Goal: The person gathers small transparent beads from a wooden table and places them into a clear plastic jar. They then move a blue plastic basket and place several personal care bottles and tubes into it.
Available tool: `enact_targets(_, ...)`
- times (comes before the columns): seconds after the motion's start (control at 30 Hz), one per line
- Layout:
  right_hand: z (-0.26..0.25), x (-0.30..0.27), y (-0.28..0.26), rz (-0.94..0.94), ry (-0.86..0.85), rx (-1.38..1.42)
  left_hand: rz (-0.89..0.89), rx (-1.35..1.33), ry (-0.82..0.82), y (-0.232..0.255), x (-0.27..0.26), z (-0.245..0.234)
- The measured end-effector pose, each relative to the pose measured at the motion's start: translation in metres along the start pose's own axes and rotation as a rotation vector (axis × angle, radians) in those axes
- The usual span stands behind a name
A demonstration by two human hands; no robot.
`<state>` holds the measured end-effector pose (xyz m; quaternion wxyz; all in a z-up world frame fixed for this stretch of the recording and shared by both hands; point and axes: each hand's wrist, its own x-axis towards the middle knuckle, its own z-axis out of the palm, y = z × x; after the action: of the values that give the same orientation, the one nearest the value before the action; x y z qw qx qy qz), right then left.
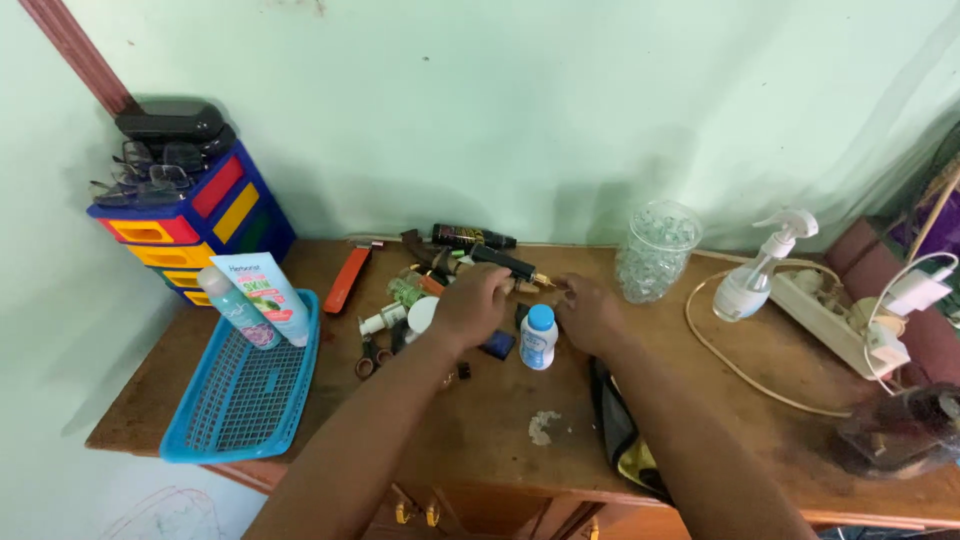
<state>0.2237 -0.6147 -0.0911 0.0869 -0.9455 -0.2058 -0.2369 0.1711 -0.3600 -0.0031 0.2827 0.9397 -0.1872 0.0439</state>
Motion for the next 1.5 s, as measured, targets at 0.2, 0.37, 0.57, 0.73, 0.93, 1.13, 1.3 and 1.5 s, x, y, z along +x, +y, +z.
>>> enact_targets(0.2, 0.016, 0.033, -0.018, 0.315, -0.122, -0.036, 0.048, 0.157, -0.062, -0.021, 0.039, -0.015)
enact_targets(0.37, -0.035, 0.044, -0.026, 0.304, -0.380, 0.167, 0.124, 0.480, -0.144, -0.038, 0.072, -0.013)
enact_targets(0.57, 0.024, 0.067, -0.002, 0.392, -0.490, 0.287, 0.184, 0.577, -0.298, -0.054, 0.102, -0.004)
enact_targets(0.73, -0.010, 0.070, -0.024, 0.424, -0.532, 0.247, 0.242, 0.622, -0.274, -0.092, 0.123, 0.031)
enact_targets(0.93, -0.052, 0.078, -0.056, 0.381, -0.446, 0.168, 0.276, 0.585, -0.212, -0.089, 0.124, 0.022)
enact_targets(1.13, -0.054, 0.070, -0.024, 0.316, -0.206, 0.262, 0.258, 0.454, -0.145, -0.070, 0.108, -0.010)
enact_targets(1.3, -0.118, 0.070, -0.058, 0.516, 0.045, 0.810, 0.129, 0.150, -0.071, -0.020, 0.062, -0.062)
enact_targets(1.5, -0.164, 0.077, -0.095, 0.387, 0.116, 1.164, 0.074, -0.285, 0.038, 0.010, 0.013, -0.088)
